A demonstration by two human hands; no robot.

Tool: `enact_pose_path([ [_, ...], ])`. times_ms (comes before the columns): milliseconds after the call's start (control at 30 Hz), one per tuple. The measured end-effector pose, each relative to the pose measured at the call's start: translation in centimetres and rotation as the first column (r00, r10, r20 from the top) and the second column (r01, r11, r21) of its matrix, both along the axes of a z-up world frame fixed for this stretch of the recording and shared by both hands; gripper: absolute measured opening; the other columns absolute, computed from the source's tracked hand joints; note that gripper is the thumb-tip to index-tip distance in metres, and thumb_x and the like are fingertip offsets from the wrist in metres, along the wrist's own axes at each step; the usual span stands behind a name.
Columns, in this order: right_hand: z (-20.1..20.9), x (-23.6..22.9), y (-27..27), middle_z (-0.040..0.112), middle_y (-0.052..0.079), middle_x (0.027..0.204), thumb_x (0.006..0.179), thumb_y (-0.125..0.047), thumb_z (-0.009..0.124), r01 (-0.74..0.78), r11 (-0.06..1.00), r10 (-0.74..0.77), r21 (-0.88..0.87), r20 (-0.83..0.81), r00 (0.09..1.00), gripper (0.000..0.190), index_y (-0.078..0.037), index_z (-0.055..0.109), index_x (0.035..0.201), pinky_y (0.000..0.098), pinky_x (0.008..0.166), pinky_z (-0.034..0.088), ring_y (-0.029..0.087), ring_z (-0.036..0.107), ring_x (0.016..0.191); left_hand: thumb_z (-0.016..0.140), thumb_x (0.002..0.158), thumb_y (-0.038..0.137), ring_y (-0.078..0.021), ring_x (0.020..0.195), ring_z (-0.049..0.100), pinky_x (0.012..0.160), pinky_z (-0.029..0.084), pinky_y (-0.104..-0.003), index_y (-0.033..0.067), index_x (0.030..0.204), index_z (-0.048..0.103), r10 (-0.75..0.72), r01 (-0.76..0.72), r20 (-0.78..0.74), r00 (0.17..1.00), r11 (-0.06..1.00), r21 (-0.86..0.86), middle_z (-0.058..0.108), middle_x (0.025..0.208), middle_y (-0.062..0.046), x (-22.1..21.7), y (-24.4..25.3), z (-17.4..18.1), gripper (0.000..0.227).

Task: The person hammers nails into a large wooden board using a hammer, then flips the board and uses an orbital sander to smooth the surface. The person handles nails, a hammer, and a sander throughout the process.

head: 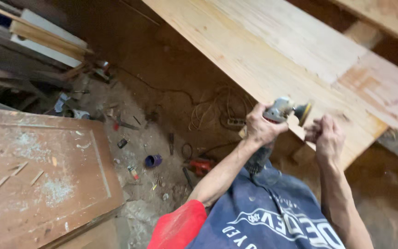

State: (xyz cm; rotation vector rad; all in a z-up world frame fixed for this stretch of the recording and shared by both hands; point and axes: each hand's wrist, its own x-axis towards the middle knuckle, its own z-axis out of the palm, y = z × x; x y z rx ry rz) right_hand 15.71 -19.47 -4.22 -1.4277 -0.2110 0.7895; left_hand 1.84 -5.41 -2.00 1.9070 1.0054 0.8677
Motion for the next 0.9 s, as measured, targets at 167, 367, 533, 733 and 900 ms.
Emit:
enact_pose_path([
  [167,-0.4,0.8,-1.8,0.068,0.001,0.097,0.107,-0.038,0.052,-0.025,0.929,0.097,0.368,-0.178,0.979,0.035,-0.008,0.050,0.125,0.0306,0.060,0.059,0.011,0.064,0.068,0.089,0.061,0.027,-0.0246,0.094,0.076,0.084,0.062,-0.036,0.0037,0.118,0.066,-0.015,0.014,-0.018,1.000,0.998,-0.058,0.075,0.105,-0.015,-0.3,-0.8,1.5,0.066],
  [367,-2.8,-0.5,-4.5,0.053,0.010,0.074,0.119,-0.042,0.047,0.133,0.984,-0.099,0.122,-0.255,0.962,0.047,0.004,0.057,0.120,0.0325,0.057,0.049,0.013,0.048,0.057,0.090,0.064,0.026,-0.0209,0.093,0.076,0.085,0.062,-0.034,0.0033,0.117,0.066,-0.088,0.087,-0.011,0.996,0.993,-0.076,0.075,0.104,-0.012,-0.6,0.2,3.0,0.062],
  [533,-1.4,-2.7,-1.7,0.068,0.019,0.125,0.109,-0.036,0.045,0.146,0.979,-0.108,0.143,-0.245,0.963,0.046,-0.001,0.047,0.138,0.0323,0.071,0.058,0.008,0.057,0.071,0.090,0.062,0.028,-0.0198,0.090,0.076,0.083,0.063,-0.034,0.0023,0.116,0.066,-0.190,0.180,-0.050,0.981,0.971,-0.157,0.076,0.102,-0.012,-0.5,3.1,2.7,0.064],
  [733,-0.6,-7.5,4.6,0.069,0.013,0.128,0.100,-0.032,0.049,0.256,0.912,-0.173,0.319,-0.268,0.948,0.046,-0.022,0.037,0.144,0.0297,0.068,0.056,0.010,0.058,0.068,0.089,0.063,0.026,-0.0212,0.093,0.075,0.084,0.062,-0.034,-0.0002,0.117,0.066,-0.436,0.435,-0.034,0.899,0.900,-0.035,0.074,0.105,-0.015,-1.5,9.9,0.5,0.065],
  [900,-2.8,-14.7,11.1,0.053,0.003,0.067,0.112,-0.030,0.054,0.468,0.805,-0.290,0.365,-0.447,0.846,0.036,0.004,0.063,0.121,0.0356,0.059,0.051,0.014,0.049,0.057,0.086,0.063,0.028,-0.0225,0.088,0.076,0.080,0.063,-0.033,-0.0007,0.118,0.065,-0.488,0.467,-0.080,0.869,0.863,-0.194,0.075,0.101,-0.016,-4.6,18.5,0.3,0.066],
])
